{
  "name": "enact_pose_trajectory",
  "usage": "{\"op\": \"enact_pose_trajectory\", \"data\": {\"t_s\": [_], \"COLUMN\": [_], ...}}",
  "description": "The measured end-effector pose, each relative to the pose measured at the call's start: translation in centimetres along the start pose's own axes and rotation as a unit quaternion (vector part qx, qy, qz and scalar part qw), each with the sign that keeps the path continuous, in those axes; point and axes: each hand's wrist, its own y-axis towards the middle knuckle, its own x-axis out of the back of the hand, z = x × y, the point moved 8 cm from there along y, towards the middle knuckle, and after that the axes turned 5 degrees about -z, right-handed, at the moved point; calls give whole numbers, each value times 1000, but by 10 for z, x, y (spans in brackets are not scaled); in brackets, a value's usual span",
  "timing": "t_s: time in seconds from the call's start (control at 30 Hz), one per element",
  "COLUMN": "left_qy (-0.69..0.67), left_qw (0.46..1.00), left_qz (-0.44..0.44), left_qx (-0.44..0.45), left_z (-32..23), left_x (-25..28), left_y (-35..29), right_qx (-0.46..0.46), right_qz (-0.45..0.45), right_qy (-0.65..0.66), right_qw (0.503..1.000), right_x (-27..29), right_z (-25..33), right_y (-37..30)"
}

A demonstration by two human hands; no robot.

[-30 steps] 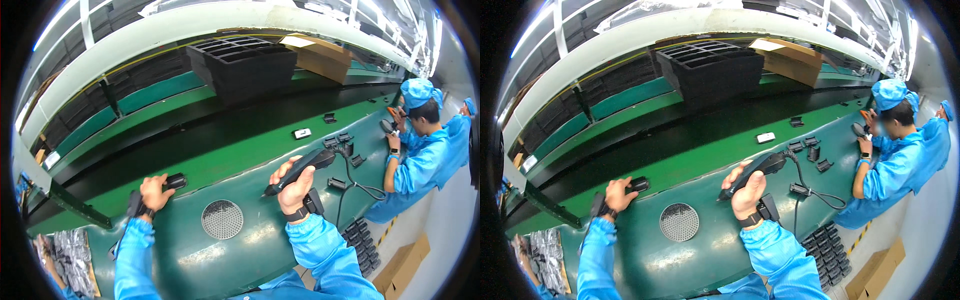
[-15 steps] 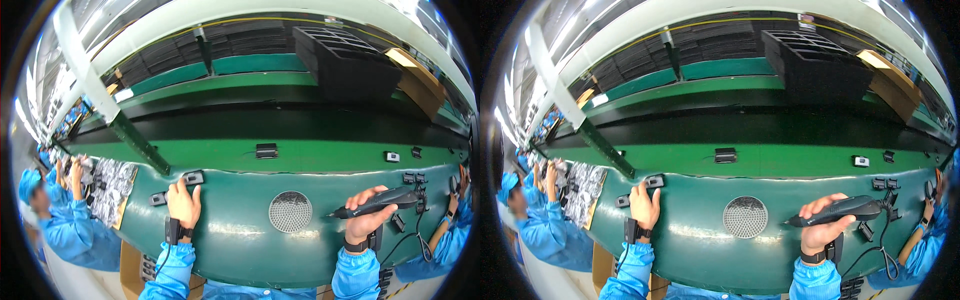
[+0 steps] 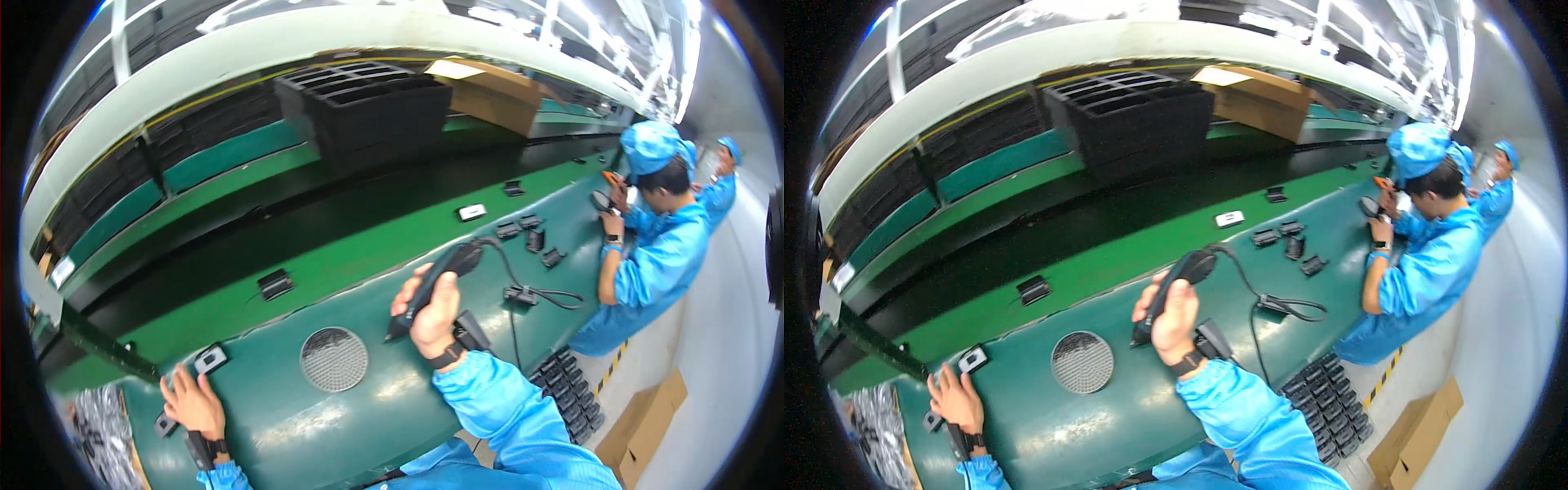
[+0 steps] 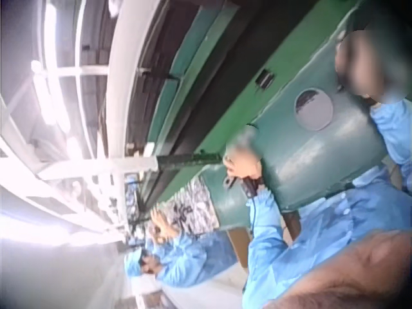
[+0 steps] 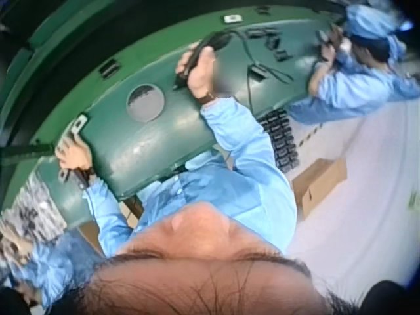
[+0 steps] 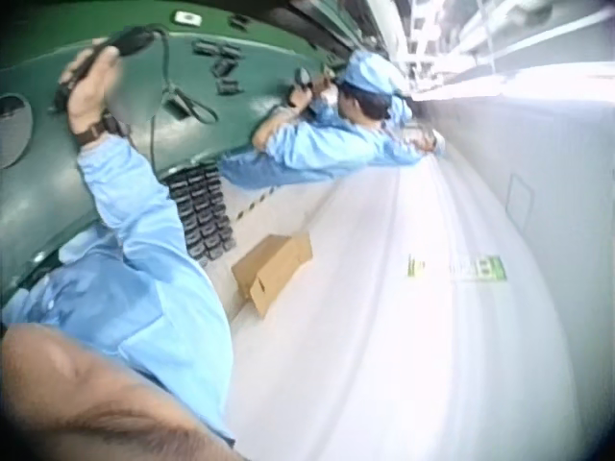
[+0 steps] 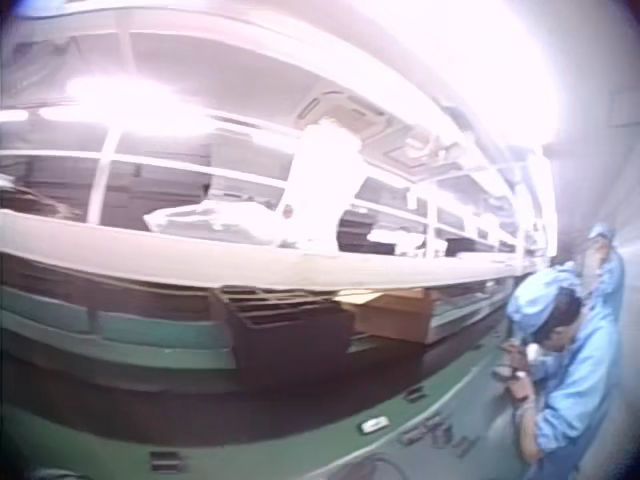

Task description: Use an electric screwdriver to fasten screws into small black plastic housings on a production line.

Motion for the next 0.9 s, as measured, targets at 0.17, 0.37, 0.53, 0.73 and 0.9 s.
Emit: {"op": "enact_pose_trajectory", "data": {"t_s": [0.17, 0.37, 0.53, 0.73, 0.9], "left_qy": [-106, -296, -405, -389, -410], "left_qw": [993, 953, 895, 795, 777], "left_qz": [43, -33, -39, -39, -29], "left_qx": [-19, -58, -183, -464, -476], "left_z": [-44, -48, -75, -134, -155], "left_x": [14, -10, 39, 135, 138], "left_y": [17, 23, 3, -63, -93], "right_qx": [24, 21, 43, 50, 40], "right_qz": [1, 2, 7, 14, 18], "right_qy": [5, 31, 39, 22, 31], "right_qw": [1000, 999, 998, 998, 999], "right_x": [9, 3, 6, -1, -4], "right_z": [7, 5, 13, 12, 9], "right_y": [4, 2, 4, 0, 0]}}
